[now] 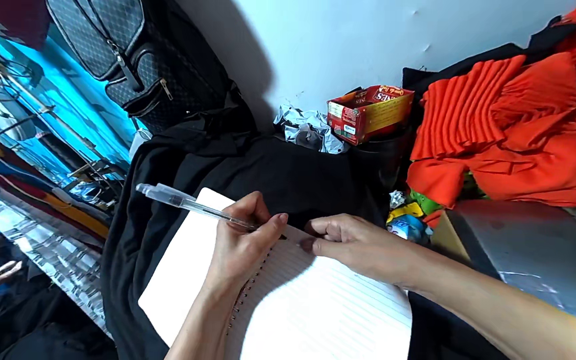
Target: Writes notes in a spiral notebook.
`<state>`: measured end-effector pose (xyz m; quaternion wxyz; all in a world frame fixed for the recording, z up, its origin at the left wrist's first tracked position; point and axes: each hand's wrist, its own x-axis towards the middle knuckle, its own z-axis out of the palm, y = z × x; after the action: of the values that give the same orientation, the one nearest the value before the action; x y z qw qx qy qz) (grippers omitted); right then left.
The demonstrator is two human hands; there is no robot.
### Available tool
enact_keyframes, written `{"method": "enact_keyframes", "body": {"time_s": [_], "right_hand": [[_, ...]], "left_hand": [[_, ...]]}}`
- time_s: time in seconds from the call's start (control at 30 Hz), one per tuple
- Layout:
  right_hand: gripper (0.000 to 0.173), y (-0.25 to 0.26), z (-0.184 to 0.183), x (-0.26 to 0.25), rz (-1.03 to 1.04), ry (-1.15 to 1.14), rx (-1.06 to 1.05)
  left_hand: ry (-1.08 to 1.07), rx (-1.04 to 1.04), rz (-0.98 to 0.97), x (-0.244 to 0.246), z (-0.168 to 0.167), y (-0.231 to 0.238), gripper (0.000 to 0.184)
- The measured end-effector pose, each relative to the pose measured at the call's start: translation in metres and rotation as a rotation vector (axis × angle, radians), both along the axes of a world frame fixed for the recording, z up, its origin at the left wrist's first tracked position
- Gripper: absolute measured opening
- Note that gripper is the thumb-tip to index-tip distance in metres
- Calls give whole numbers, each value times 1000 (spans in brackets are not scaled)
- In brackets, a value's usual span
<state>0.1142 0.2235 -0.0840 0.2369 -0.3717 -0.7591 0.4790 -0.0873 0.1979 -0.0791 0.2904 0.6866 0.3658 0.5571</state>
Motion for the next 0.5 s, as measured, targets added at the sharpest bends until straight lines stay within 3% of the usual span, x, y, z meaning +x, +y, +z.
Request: {"method": "enact_keyframes", "body": {"time_s": [0.13,0.5], "right_hand": [[27,1,1,0,13,-18,2],[12,2,-15,-3,-62,128,85]], "left_hand": [[16,42,10,-1,0,-1,27],[-190,38,-146,-2,-1,-2,13]]}}
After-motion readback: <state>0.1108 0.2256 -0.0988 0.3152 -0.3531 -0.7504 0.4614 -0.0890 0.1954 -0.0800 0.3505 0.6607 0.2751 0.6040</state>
